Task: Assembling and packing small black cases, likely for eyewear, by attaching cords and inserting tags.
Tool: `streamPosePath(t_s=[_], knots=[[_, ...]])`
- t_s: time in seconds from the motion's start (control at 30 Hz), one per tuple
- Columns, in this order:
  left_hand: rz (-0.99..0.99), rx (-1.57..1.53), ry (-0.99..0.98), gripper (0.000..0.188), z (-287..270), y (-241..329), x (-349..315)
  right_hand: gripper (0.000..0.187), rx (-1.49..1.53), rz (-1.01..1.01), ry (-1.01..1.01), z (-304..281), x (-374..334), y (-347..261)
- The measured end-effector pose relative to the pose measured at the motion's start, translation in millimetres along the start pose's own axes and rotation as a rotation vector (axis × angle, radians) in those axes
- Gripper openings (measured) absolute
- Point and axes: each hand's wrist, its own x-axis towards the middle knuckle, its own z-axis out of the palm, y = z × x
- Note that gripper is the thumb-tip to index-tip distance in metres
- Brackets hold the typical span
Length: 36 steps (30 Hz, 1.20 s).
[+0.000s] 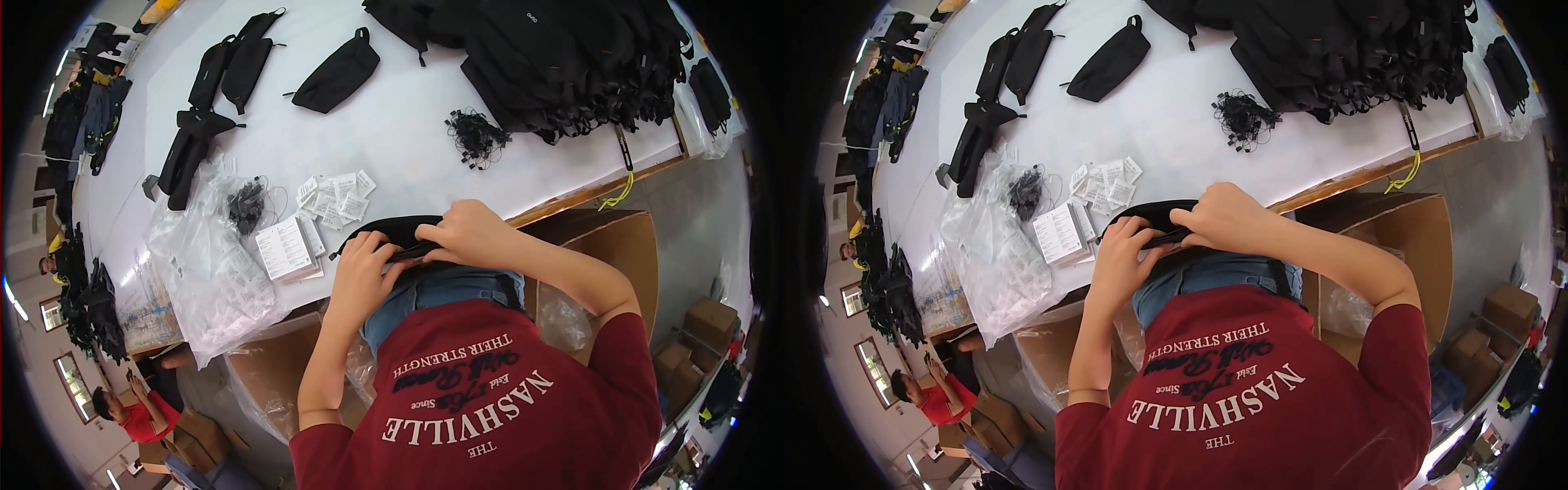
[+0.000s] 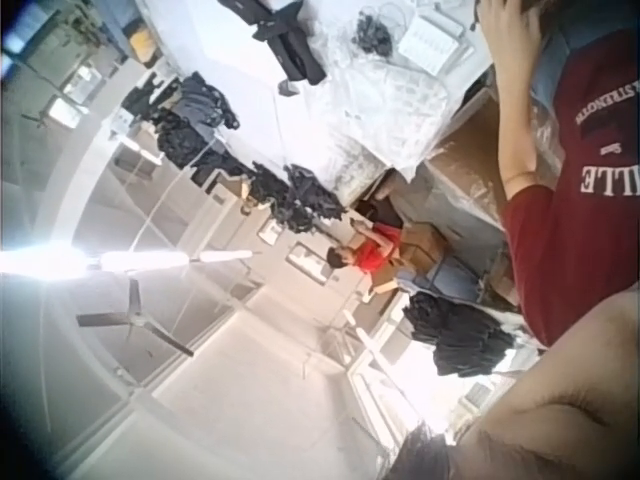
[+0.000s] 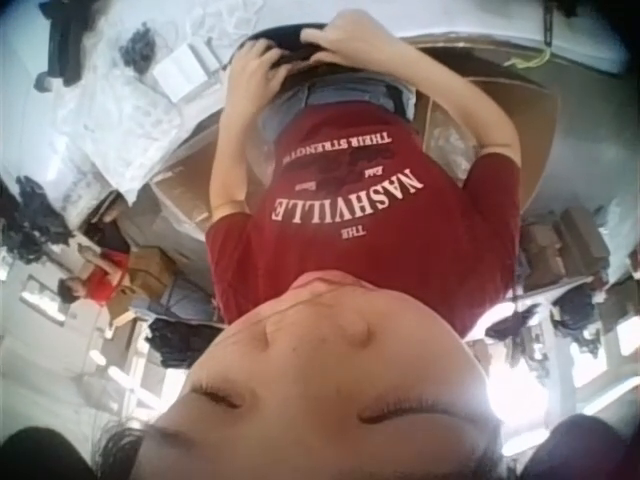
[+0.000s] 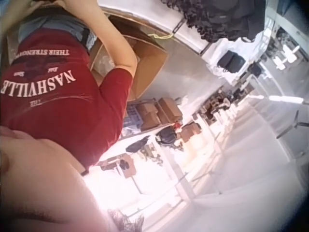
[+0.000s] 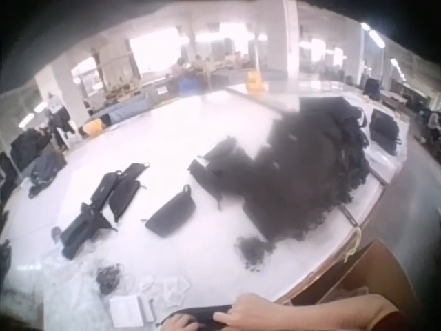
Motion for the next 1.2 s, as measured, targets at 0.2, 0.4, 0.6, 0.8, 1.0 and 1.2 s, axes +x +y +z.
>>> streamPosePath(t_s=[0.2, 0.4, 0.6, 0.8, 1.0, 1.2], knots=[[-0.160, -0.352, 0.056, 0.021, -23, -4, 26, 0.028, -0.003, -0.003, 0.060, 8, -6, 2], [-0.437, -0.029, 0.167, 0.025, -9, -80, 44, 0.030, -0.041, -0.037, 0.105, 7, -6, -2], [-0.428, -0.009, 0.128, 0.029, -7, -79, 44, 0.031, -0.022, -0.066, 0.156, 8, -8, 1], [-0.089, -0.220, 0.575, 0.021, -20, -25, 35, 0.027, -0.054, -0.133, 0.269, 4, -4, 2], [0.131, -0.130, 0.287, 0.021, -4, 2, 26, 0.022, -0.188, -0.183, 0.352, 8, 5, 7], [0.040, -0.123, 0.016, 0.037, 7, 9, 21, 0.023, -0.132, -0.145, 0.293, 12, -7, 12]])
